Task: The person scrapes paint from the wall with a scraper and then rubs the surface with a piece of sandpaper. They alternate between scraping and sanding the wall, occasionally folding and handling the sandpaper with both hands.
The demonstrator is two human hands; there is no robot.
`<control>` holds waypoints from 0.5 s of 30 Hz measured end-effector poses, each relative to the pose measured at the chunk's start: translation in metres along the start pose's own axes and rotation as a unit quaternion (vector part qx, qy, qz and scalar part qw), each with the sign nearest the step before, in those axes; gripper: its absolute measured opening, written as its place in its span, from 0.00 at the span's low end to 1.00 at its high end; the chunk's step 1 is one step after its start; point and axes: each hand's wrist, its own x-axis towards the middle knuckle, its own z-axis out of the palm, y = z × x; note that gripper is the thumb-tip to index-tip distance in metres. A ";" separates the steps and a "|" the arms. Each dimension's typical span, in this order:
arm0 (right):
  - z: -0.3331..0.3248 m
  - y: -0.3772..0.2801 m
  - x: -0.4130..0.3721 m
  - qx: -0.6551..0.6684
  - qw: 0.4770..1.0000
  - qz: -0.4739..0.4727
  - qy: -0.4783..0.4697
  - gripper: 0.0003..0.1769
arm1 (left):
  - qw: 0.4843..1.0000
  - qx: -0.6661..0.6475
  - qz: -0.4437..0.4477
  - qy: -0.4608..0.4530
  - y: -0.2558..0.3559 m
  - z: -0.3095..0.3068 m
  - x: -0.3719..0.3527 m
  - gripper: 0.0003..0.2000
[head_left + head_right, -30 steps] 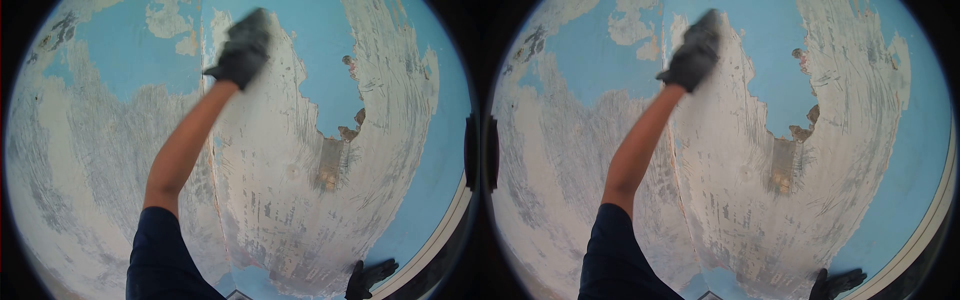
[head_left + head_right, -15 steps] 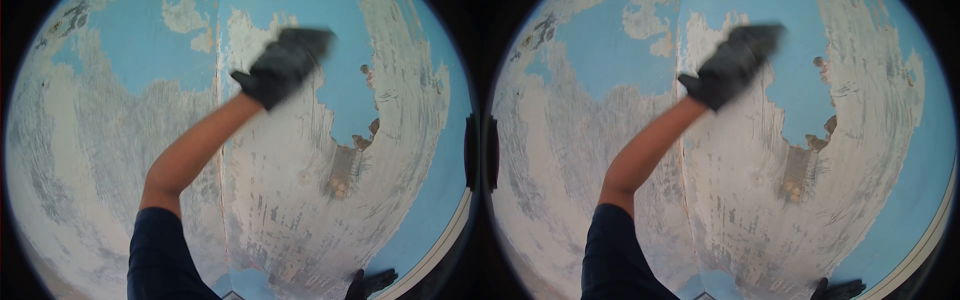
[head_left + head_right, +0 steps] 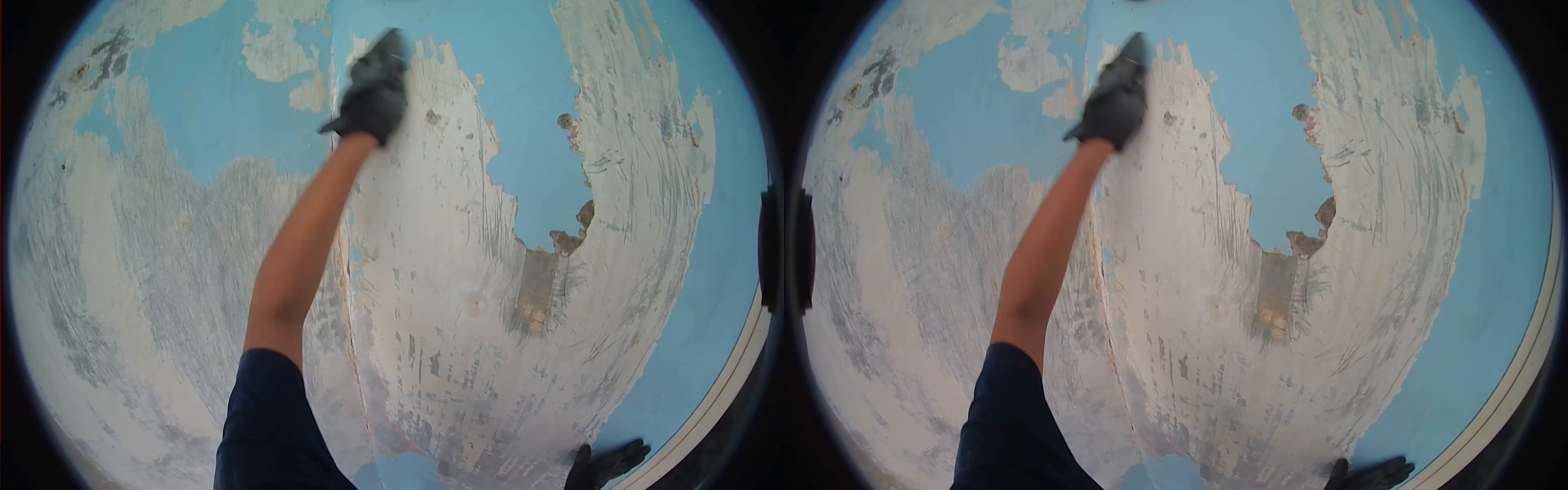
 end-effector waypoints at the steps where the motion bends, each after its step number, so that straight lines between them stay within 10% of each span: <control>1: 0.005 -0.002 0.001 -0.006 1.000 -0.007 0.006 0.69 | 0.987 0.065 0.136 0.058 0.027 0.014 -0.012 0.16; 5: 0.012 0.000 -0.001 -0.023 1.000 -0.007 0.019 0.68 | 0.987 0.026 0.140 0.077 0.054 0.001 0.007 0.16; 8: 0.007 -0.001 0.000 -0.012 1.000 -0.007 0.006 0.68 | 0.998 0.000 -0.052 -0.029 0.007 -0.001 0.030 0.17; 12: 0.010 -0.001 0.001 -0.031 0.999 -0.019 0.017 0.68 | 0.969 -0.008 0.235 0.069 0.080 -0.008 -0.007 0.18; 15: 0.004 0.000 0.000 -0.010 0.999 -0.028 0.024 0.68 | 0.984 -0.035 0.175 0.026 0.046 -0.017 0.005 0.18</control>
